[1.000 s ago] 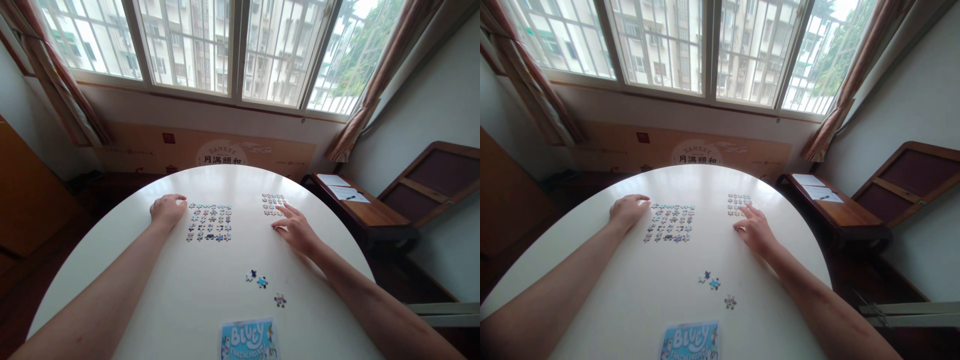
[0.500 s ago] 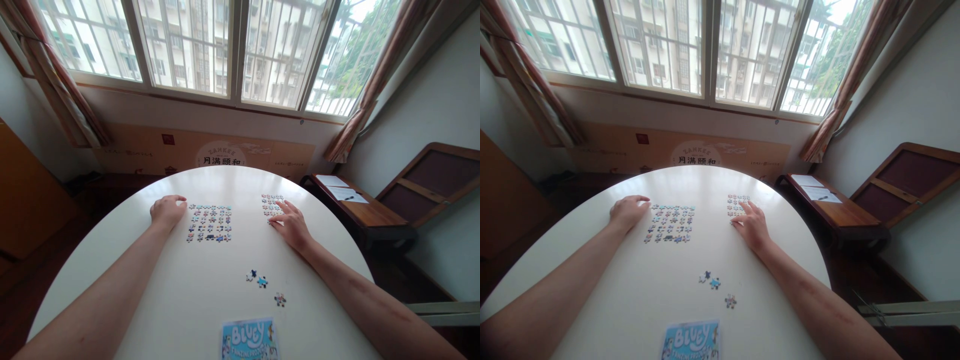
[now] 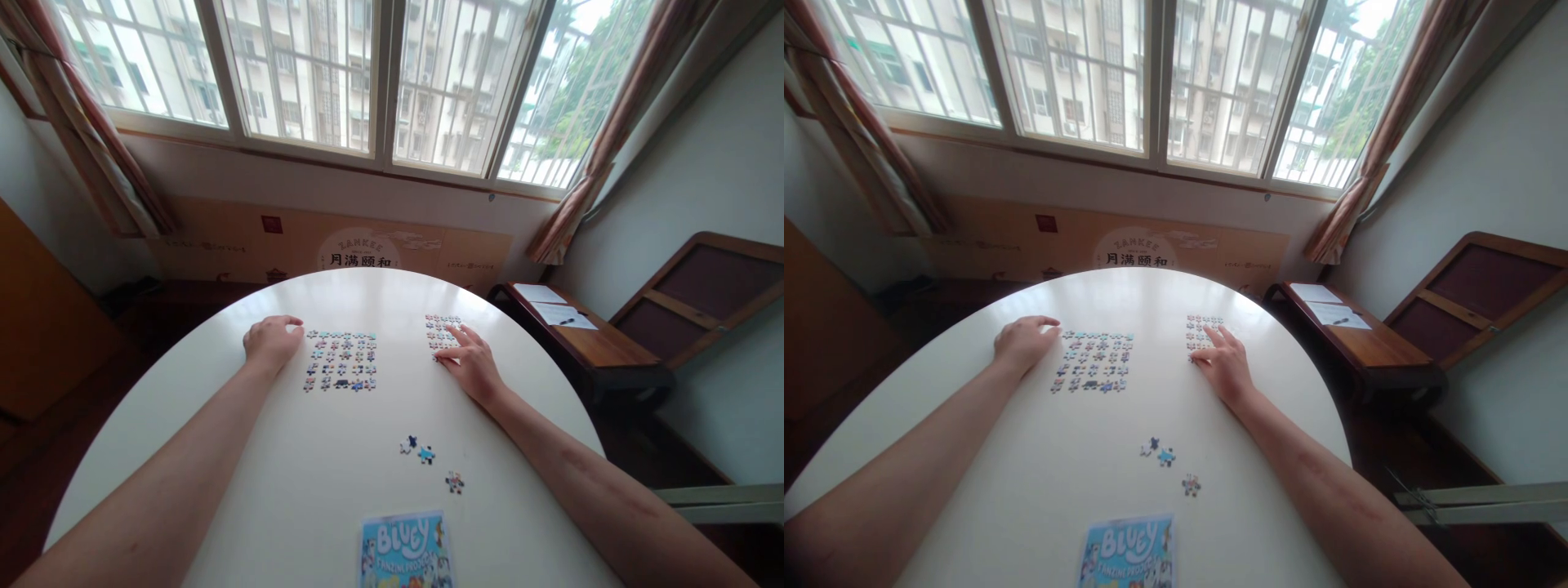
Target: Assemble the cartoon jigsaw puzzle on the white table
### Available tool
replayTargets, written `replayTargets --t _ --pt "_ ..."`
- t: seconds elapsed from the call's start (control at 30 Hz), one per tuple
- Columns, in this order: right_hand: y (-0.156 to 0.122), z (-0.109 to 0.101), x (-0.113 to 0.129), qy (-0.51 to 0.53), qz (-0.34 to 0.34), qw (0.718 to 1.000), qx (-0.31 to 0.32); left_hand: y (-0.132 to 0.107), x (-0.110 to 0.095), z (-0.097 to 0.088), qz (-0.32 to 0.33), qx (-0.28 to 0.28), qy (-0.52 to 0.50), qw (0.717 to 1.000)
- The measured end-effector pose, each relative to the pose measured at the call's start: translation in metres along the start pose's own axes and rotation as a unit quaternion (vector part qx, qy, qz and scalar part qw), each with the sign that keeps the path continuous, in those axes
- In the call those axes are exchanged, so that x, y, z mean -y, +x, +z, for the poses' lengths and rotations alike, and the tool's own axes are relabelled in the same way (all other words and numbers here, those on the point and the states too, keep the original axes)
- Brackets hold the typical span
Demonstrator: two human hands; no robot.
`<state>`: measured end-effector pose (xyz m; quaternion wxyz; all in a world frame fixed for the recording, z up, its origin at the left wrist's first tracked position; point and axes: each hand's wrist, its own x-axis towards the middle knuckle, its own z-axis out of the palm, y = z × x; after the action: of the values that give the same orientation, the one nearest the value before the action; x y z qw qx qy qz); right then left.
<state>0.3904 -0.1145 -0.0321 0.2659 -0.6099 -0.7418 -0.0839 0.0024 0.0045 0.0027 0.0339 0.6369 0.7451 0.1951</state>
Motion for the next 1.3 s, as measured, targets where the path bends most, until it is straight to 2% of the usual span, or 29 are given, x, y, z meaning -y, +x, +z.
replayTargets --t 0.1,0.2,0.3,0.33,0.43,0.53,0.63,0.7,0.8,1.03,1.17,1.3 --pt "0.000 0.001 -0.002 0.004 0.000 1.000 -0.005 0.000 0.000 0.000 -0.001 -0.002 0.000 1.000" --pt "-0.001 -0.005 0.001 0.018 -0.015 0.999 -0.041 0.000 -0.001 0.001 0.000 -0.005 -0.003 1.000" --pt "-0.005 -0.022 0.016 0.074 -0.096 0.990 -0.065 -0.001 -0.001 0.001 0.003 -0.004 -0.006 1.000" --pt "-0.008 -0.030 0.024 0.103 -0.141 0.983 -0.046 -0.001 0.000 0.001 0.003 -0.003 -0.006 1.000" --pt "-0.018 -0.051 0.051 0.187 -0.267 0.942 0.075 0.000 0.000 0.001 0.002 -0.002 -0.003 1.000" --pt "-0.027 -0.061 0.072 0.213 -0.319 0.908 0.169 0.000 0.000 0.002 0.004 -0.002 -0.002 1.000" --pt "-0.029 -0.063 0.078 0.197 -0.343 0.894 0.209 0.000 0.001 0.003 0.004 -0.008 0.000 1.000" --pt "-0.027 -0.062 0.073 0.183 -0.337 0.899 0.211 0.001 0.001 0.003 0.003 -0.012 0.000 1.000" --pt "-0.020 -0.064 0.054 0.163 -0.300 0.918 0.201 0.001 0.002 0.003 0.002 -0.013 -0.002 1.000" --pt "-0.007 -0.053 -0.008 0.103 -0.144 0.974 0.145 -0.001 0.000 -0.001 -0.001 -0.007 0.003 1.000" --pt "-0.007 -0.046 -0.016 0.085 -0.099 0.985 0.114 -0.001 -0.001 -0.002 -0.005 0.001 0.002 1.000" --pt "-0.010 -0.051 -0.018 0.065 -0.077 0.990 0.096 -0.002 -0.002 -0.002 -0.005 0.007 0.004 1.000"
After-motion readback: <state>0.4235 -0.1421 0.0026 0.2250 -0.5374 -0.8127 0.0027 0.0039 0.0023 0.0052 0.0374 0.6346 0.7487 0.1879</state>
